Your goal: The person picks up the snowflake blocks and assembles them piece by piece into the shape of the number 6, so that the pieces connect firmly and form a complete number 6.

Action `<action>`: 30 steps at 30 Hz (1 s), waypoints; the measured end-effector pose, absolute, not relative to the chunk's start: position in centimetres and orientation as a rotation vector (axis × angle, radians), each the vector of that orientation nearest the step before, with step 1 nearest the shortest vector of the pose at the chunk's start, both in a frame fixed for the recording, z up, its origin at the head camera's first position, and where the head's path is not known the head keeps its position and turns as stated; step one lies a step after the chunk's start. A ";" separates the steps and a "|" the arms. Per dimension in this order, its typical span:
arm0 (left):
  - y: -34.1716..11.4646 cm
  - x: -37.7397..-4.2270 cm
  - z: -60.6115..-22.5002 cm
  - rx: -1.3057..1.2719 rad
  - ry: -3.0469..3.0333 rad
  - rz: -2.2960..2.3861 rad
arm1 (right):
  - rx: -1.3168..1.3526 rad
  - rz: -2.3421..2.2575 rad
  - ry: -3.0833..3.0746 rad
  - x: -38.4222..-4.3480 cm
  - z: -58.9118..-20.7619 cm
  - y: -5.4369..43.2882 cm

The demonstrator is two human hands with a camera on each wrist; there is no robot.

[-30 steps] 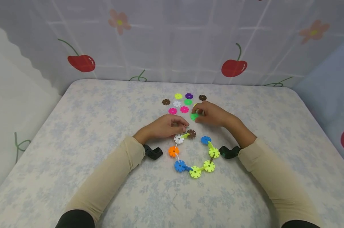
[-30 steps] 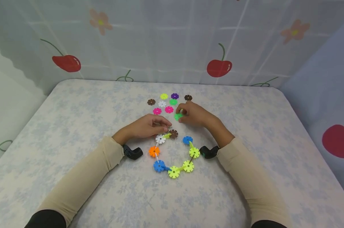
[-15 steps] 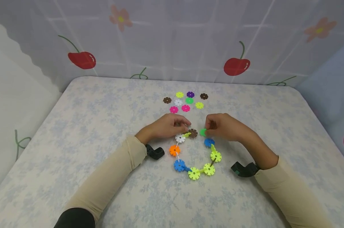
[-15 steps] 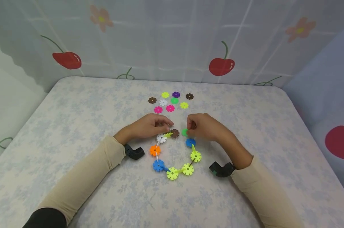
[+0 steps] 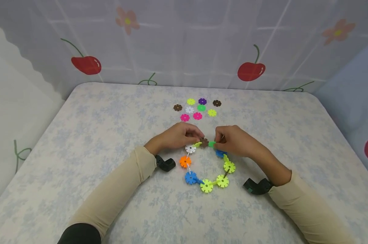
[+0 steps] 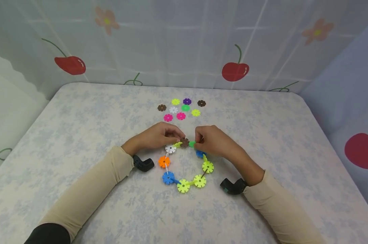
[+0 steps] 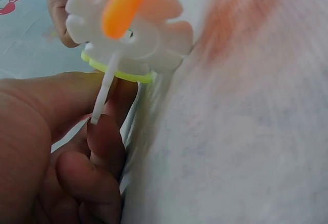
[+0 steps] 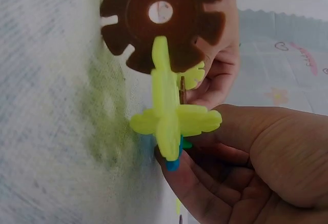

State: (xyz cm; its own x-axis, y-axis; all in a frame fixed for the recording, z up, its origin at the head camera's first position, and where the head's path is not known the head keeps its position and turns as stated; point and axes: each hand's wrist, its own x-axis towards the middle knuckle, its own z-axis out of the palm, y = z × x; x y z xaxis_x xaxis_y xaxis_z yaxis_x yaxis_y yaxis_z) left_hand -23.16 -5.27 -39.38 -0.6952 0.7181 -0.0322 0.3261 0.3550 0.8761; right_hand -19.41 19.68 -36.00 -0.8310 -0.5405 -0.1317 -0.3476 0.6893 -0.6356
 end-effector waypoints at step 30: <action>-5.1 -23.0 -39.4 0.704 2.239 1.302 | -0.799 -0.794 2.739 -18.8 -36.7 18.5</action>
State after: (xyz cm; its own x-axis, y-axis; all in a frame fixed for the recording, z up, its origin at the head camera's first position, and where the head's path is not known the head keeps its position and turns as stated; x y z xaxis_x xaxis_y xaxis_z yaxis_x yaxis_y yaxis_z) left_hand -22.97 -5.08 -39.45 -0.7668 0.6292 -0.1269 0.2009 0.4231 0.8835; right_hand -18.77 18.55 -36.68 -0.8394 -0.5430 -0.0221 -0.4469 0.7129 -0.5404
